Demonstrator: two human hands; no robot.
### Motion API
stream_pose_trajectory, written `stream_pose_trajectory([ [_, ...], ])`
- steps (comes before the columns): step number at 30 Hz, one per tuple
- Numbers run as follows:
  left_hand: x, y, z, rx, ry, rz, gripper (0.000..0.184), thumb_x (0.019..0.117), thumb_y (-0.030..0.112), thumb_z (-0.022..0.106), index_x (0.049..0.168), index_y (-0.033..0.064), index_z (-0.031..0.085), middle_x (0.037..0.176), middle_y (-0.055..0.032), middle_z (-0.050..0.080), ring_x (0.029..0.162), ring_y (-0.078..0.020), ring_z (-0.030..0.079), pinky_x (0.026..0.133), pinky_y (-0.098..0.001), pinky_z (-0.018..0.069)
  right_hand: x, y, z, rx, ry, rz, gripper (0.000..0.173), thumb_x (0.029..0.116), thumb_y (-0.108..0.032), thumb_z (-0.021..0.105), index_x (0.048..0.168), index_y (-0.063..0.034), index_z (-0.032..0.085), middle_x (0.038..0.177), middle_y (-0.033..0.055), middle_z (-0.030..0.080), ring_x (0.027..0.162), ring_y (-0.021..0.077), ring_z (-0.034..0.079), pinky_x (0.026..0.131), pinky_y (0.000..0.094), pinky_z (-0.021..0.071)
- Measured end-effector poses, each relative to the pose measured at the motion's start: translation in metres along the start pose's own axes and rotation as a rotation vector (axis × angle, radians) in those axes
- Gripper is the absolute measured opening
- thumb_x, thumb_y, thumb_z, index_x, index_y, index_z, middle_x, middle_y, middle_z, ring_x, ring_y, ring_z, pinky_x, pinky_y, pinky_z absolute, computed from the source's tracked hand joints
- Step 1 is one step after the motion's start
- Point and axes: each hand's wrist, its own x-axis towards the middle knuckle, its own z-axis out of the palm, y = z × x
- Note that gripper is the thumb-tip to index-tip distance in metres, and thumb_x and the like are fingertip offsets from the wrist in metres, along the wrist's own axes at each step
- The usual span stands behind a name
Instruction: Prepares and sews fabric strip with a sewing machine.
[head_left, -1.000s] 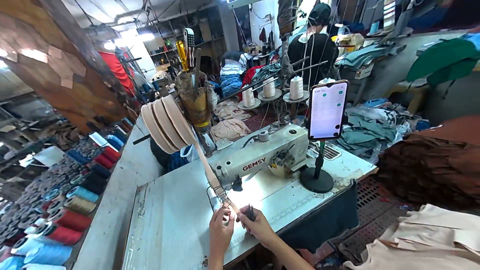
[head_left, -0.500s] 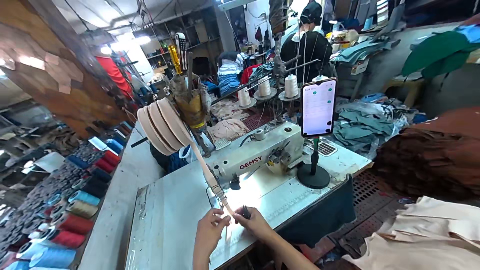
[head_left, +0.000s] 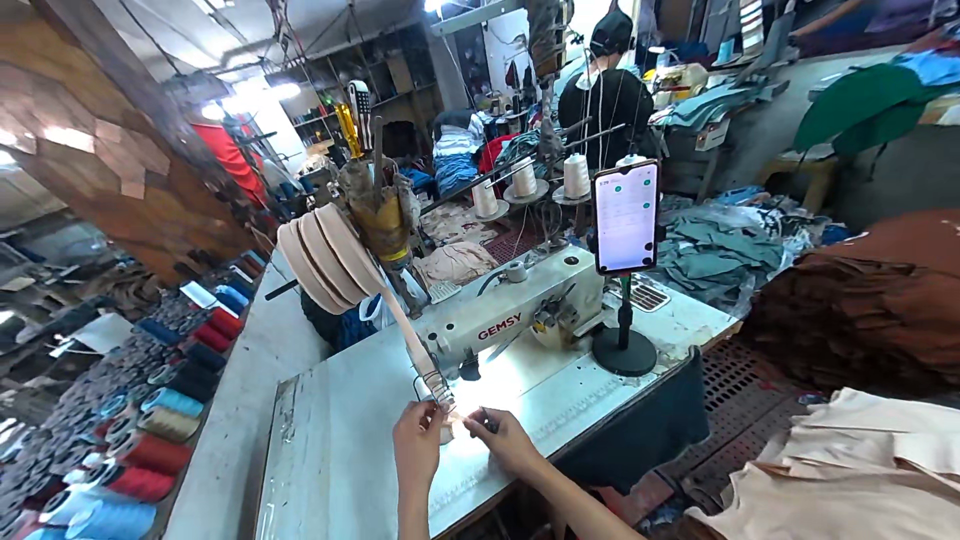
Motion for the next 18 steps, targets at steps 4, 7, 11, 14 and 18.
stream_pose_trajectory([
  [4, 0.014, 0.005, 0.007, 0.076, 0.094, 0.091, 0.013, 0.0877, 0.003, 0.065, 0.094, 0.0, 0.076, 0.092, -0.0117, 0.07, 0.073, -0.0182, 0.066, 0.07, -0.0376, 0.0571, 0.018, -0.003, 0.014, 0.017, 0.272, -0.048, 0.023, 0.1008, -0.024, 0.064, 0.099, -0.0023, 0.072, 0.08, 0.0009, 0.068, 0.067, 0.0055, 0.06, 0.066, 0.0243, 0.0508],
  [7, 0.018, 0.006, 0.011, 0.097, 0.092, 0.06, 0.013, 0.0881, 0.0, 0.064, 0.094, -0.0016, 0.075, 0.093, -0.0131, 0.072, 0.076, -0.0207, 0.068, 0.073, -0.041, 0.0575, 0.03, 0.001, 0.024, 0.036, 0.368, -0.001, 0.021, 0.0997, -0.02, 0.066, 0.095, -0.0003, 0.071, 0.079, 0.0038, 0.069, 0.07, 0.0087, 0.063, 0.07, 0.0276, 0.0536],
  [11, 0.016, -0.015, 0.015, 0.059, 0.107, 0.016, 0.013, 0.0937, 0.008, 0.067, 0.1, 0.0014, 0.076, 0.094, -0.0103, 0.073, 0.076, -0.0174, 0.07, 0.074, -0.0371, 0.0594, 0.034, 0.007, 0.029, -0.14, 0.276, 0.085, 0.028, 0.0999, -0.03, 0.064, 0.093, -0.004, 0.073, 0.079, 0.0047, 0.069, 0.073, 0.0134, 0.066, 0.074, 0.0349, 0.0546],
  [14, 0.01, -0.032, 0.013, 0.028, 0.055, -0.01, 0.021, 0.0989, 0.019, 0.066, 0.102, -0.0004, 0.074, 0.093, -0.011, 0.072, 0.078, -0.0186, 0.07, 0.076, -0.039, 0.0595, 0.032, 0.008, 0.025, -0.243, 0.124, 0.144, 0.031, 0.1011, -0.034, 0.061, 0.098, -0.0056, 0.073, 0.084, 0.0068, 0.07, 0.079, 0.018, 0.067, 0.078, 0.0415, 0.0542],
  [18, 0.001, -0.049, 0.011, -0.1, -0.069, 0.072, 0.02, 0.0953, 0.02, 0.067, 0.099, 0.0019, 0.074, 0.099, -0.0085, 0.07, 0.081, -0.0133, 0.069, 0.073, -0.0304, 0.0596, 0.03, 0.009, 0.021, -0.209, 0.097, 0.128, 0.031, 0.1009, -0.036, 0.062, 0.101, -0.0076, 0.074, 0.084, 0.0037, 0.071, 0.078, 0.0137, 0.067, 0.077, 0.0372, 0.0552],
])
